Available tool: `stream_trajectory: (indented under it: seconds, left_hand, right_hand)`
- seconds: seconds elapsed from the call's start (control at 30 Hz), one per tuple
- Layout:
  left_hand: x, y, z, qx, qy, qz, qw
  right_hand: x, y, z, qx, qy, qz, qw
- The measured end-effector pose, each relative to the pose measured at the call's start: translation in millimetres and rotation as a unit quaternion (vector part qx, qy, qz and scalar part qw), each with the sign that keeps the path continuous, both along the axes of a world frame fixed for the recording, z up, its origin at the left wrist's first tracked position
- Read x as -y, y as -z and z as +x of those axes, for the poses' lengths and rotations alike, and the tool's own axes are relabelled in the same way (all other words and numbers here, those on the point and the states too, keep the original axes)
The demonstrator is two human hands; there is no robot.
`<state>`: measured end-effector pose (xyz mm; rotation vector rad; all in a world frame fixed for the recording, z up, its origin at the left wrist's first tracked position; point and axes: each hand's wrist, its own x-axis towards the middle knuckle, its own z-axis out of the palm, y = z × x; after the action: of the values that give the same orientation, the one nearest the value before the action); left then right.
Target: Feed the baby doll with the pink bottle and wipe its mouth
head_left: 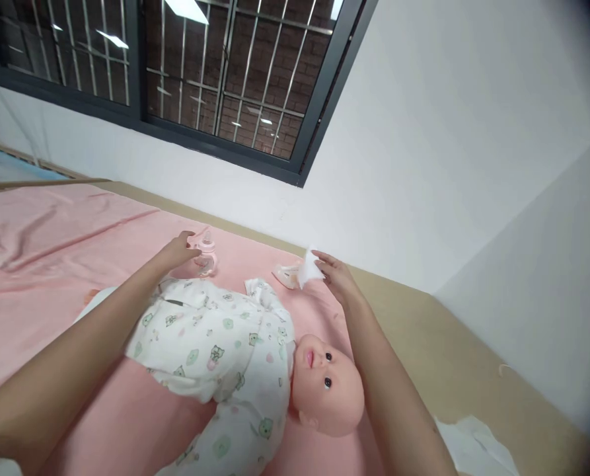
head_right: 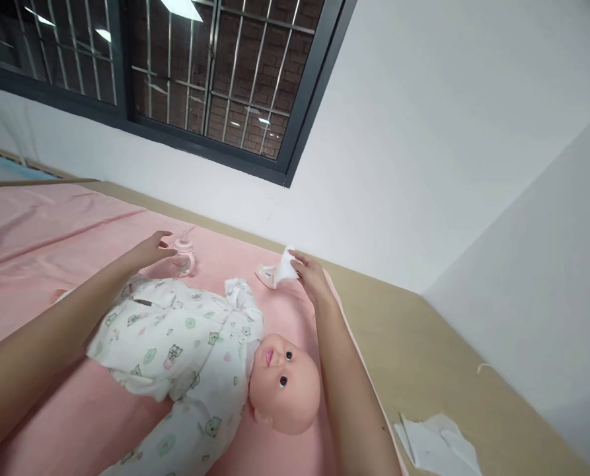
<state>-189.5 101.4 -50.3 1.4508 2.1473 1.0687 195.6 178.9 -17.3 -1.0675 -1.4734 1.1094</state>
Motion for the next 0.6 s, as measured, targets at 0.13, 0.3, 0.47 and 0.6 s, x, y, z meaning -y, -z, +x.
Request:
stream_trajectory:
  seconds: [0.13,0.3,0.47,0.6]
  left_hand:
    - [0,-1.3,1,-0.008,0.005,-0.008,1.000]
    - [0,-2.2,3,-0.011,0.017,-0.014,1.000]
    - [-2,1.4,2,-0.017,0.022,-0.018,0.999]
    - [-4,3.6,2,-0.021,0.027,-0.023,0.999]
  right_hand:
    - [-25,15.2,-2,-0.046,-0.013,-0.021,0.999]
    - [-40,42.9,7,-0.016,0.007,-0.107,0.994]
    - [-46,53.7,16,0.000,0.005,-0.073,0.997]
    - [-52,57.7,26,-0.027,0.026,-0.045,0.998]
